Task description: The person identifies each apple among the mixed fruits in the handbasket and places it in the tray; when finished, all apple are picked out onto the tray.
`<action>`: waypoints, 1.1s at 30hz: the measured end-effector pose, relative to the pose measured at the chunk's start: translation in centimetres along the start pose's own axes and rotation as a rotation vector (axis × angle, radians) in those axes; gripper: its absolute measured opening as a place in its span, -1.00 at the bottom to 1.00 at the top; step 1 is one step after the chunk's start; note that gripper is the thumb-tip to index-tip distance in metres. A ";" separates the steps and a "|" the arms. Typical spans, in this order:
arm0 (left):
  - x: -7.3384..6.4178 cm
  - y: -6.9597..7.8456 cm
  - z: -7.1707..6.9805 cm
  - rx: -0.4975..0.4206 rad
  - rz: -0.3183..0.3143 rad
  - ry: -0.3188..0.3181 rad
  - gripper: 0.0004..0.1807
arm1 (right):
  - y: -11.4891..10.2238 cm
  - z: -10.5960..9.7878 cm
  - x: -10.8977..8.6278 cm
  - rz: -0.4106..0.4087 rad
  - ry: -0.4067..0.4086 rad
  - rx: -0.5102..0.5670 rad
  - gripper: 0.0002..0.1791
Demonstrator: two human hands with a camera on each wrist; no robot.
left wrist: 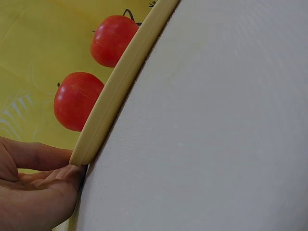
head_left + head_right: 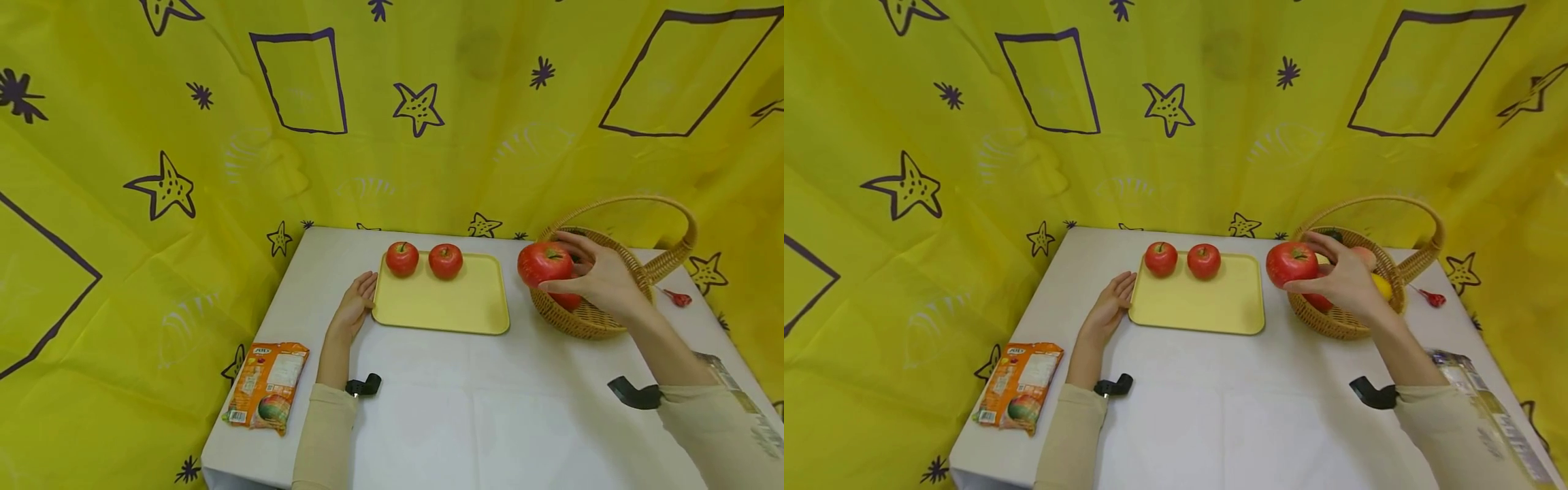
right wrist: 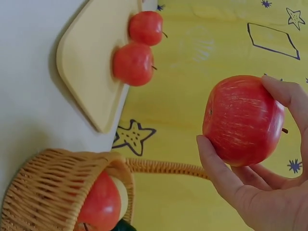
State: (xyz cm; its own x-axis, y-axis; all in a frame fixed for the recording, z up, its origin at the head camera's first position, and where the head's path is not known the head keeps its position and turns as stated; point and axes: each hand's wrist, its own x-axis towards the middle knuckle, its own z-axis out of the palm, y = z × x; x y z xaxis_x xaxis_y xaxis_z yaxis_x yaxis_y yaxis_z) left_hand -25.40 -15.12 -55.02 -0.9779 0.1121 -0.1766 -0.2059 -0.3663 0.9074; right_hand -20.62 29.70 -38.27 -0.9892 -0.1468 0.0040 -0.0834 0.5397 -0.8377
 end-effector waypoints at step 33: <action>0.1 0.3 0.0 0.008 0.002 -0.005 0.04 | -2.0 9.0 4.2 0.001 -0.104 0.213 0.10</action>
State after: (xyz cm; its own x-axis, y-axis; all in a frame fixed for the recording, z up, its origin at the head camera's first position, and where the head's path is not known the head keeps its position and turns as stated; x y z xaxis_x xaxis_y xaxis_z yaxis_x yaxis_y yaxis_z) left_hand -25.55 -15.23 -54.78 -0.9780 0.1164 -0.1731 -0.2039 -0.3589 0.9108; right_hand -23.57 20.50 -41.51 -0.9705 -0.2370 -0.0443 -0.0438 0.3542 -0.9342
